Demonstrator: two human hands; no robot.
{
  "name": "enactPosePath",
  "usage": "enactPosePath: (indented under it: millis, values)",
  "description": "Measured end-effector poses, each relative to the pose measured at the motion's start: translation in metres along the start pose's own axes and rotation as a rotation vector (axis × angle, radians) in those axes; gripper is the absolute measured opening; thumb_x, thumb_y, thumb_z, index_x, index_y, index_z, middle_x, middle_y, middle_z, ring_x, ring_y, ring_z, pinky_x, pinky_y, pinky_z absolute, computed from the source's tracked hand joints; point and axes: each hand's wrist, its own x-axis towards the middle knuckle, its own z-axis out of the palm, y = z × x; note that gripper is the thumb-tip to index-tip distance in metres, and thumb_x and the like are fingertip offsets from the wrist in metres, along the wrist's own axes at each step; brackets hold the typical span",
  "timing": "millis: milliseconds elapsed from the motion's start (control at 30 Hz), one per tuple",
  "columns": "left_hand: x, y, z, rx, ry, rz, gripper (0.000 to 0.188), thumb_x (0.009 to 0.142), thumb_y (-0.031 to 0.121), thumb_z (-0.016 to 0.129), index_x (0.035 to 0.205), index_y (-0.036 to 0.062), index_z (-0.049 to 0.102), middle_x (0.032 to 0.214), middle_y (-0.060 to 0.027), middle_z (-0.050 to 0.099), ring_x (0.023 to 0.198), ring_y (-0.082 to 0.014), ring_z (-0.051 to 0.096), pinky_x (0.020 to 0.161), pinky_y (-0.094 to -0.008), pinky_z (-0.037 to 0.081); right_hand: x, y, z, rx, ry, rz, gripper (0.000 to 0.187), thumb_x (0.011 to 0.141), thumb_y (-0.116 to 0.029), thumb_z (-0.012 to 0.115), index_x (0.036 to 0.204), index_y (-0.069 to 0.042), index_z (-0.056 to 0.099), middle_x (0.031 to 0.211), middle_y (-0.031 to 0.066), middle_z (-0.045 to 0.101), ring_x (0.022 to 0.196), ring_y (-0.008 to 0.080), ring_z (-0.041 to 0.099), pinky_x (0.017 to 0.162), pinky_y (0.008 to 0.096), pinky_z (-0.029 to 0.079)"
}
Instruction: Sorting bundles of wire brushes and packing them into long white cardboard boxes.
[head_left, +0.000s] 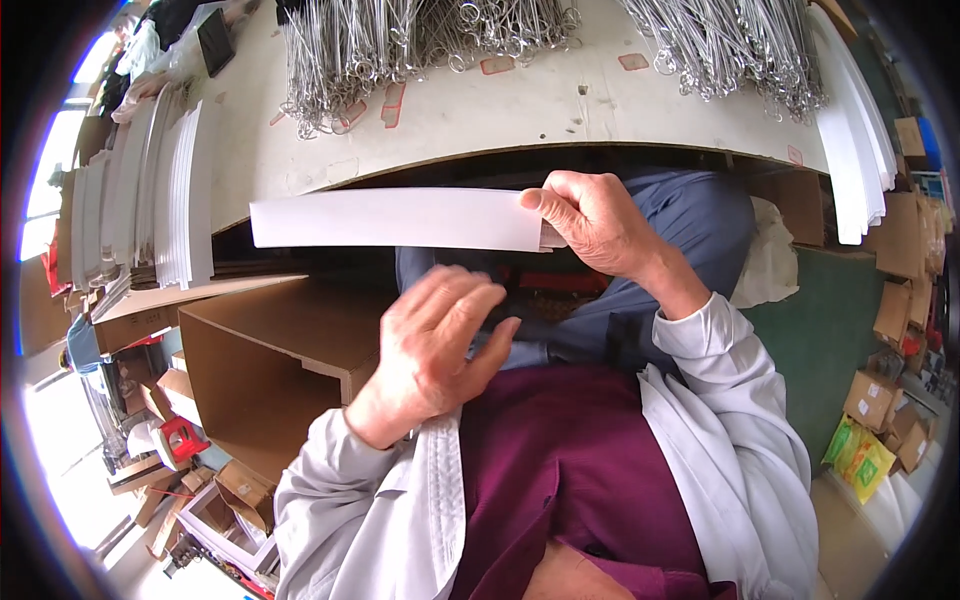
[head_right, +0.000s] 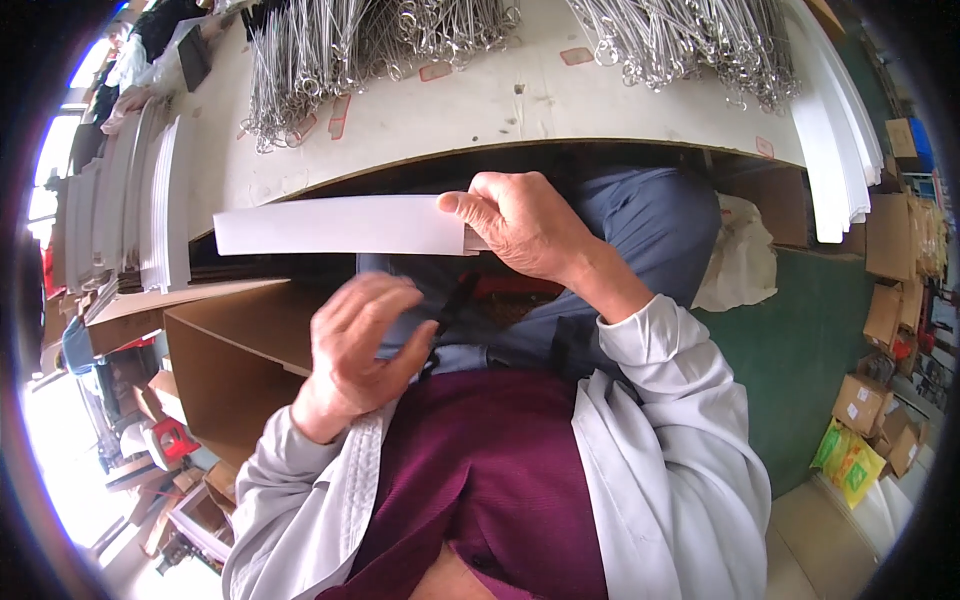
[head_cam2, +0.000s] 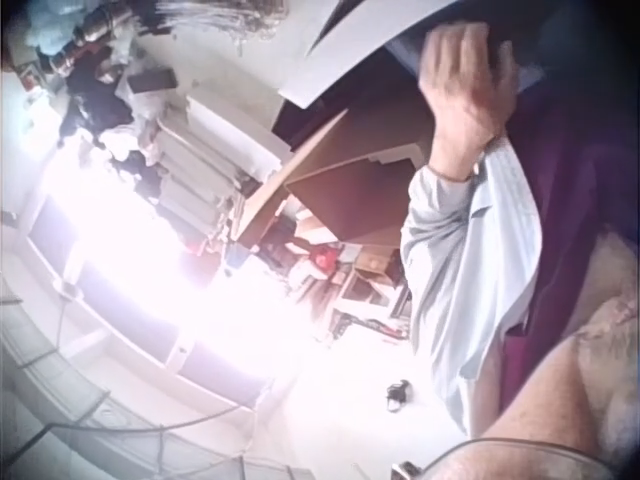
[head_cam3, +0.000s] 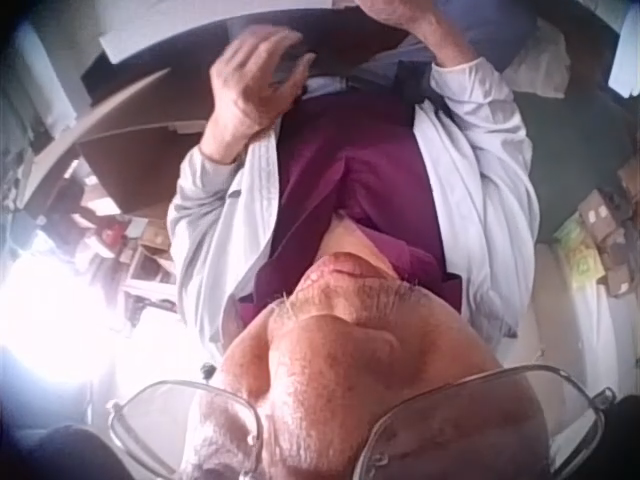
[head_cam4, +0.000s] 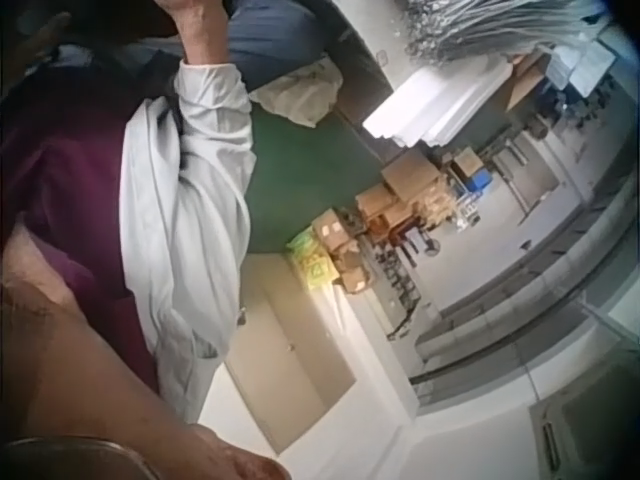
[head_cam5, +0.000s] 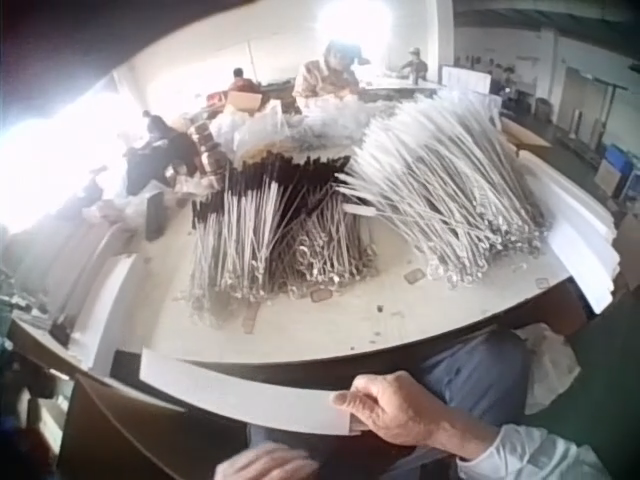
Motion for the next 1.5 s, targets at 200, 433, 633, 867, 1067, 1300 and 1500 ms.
enactPosePath:
  millis: [200, 433, 633, 867, 1067, 1300, 1500]
  values:
    - [0.037, -0.032, 0.000, 0.353, -0.345, -0.085, 0.072, 0.070, 0.013, 0.080, 0.134, -0.0009, 0.050, 0.110, -0.0188, 0.061, 0.107, -0.0383, 0.061, 0.093, -0.0473, 0.050, -0.001, -0.003, 0.014, -0.114, -0.081, -0.129, 0.058, 0.097, -0.053, 0.061, 0.078, 0.002, 0.064, 0.068, 0.0233, 0.064, 0.062, 0.0414, 0.064, 0.057, 0.0453, 0.049]
    - [0.022, -0.040, 0.011, 0.350, -0.312, -0.201, 0.061, 0.068, 0.014, 0.081, 0.123, 0.0029, 0.057, 0.089, -0.0140, 0.066, 0.079, -0.0344, 0.070, 0.068, -0.0433, 0.057, -0.010, 0.015, 0.004, 0.218, 0.178, -0.032, 0.036, 0.098, -0.033, 0.071, 0.088, 0.002, 0.070, 0.066, 0.0078, 0.065, 0.058, 0.0112, 0.057, 0.055, 0.0298, 0.047]
    - [0.017, -0.038, 0.021, 0.346, -0.295, -0.267, 0.056, 0.071, 0.016, 0.080, 0.120, 0.0019, 0.059, 0.088, -0.0151, 0.067, 0.079, -0.0341, 0.071, 0.068, -0.0417, 0.059, -0.031, 0.018, -0.006, 0.232, 0.046, 0.199, 0.025, 0.101, -0.022, 0.067, 0.106, 0.002, 0.073, 0.082, 0.0035, 0.071, 0.069, 0.0089, 0.066, 0.058, 0.0247, 0.055]
    - [0.008, -0.041, 0.030, 0.351, -0.257, -0.322, 0.058, 0.073, 0.018, 0.080, 0.124, -0.0006, 0.057, 0.091, -0.0173, 0.068, 0.081, -0.0352, 0.072, 0.068, -0.0422, 0.059, -0.035, 0.027, -0.003, 0.688, 0.084, 0.250, 0.020, 0.101, -0.009, 0.063, 0.111, 0.007, 0.071, 0.093, 0.0109, 0.074, 0.079, 0.0161, 0.073, 0.065, 0.0273, 0.061]
    - [0.002, -0.042, 0.036, 0.313, -0.251, -0.341, 0.056, 0.075, 0.019, 0.079, 0.122, -0.0024, 0.057, 0.093, -0.0185, 0.069, 0.081, -0.0354, 0.072, 0.068, -0.0430, 0.059, -0.038, 0.023, -0.001, 0.512, 0.084, 0.248, 0.020, 0.101, -0.012, 0.064, 0.108, 0.006, 0.072, 0.097, 0.0123, 0.074, 0.083, 0.0180, 0.073, 0.067, 0.0288, 0.061]
    - [0.000, -0.036, 0.040, 0.223, -0.220, -0.412, 0.054, 0.074, 0.021, 0.080, 0.120, -0.0001, 0.060, 0.095, -0.0185, 0.070, 0.087, -0.0380, 0.071, 0.075, -0.0448, 0.059, -0.037, 0.023, 0.017, 0.491, 0.158, 0.198, 0.013, 0.093, -0.009, 0.074, 0.096, 0.003, 0.072, 0.087, 0.0074, 0.074, 0.075, 0.0114, 0.069, 0.066, 0.0258, 0.059]
    - [-0.003, -0.034, 0.047, 0.158, -0.220, -0.445, 0.051, 0.074, 0.021, 0.081, 0.117, 0.0018, 0.061, 0.094, -0.0188, 0.070, 0.086, -0.0387, 0.071, 0.074, -0.0449, 0.059, -0.037, 0.016, 0.034, 0.359, 0.328, 0.131, 0.015, 0.087, -0.006, 0.080, 0.094, 0.002, 0.069, 0.085, 0.0079, 0.074, 0.070, 0.0110, 0.068, 0.066, 0.0261, 0.056]
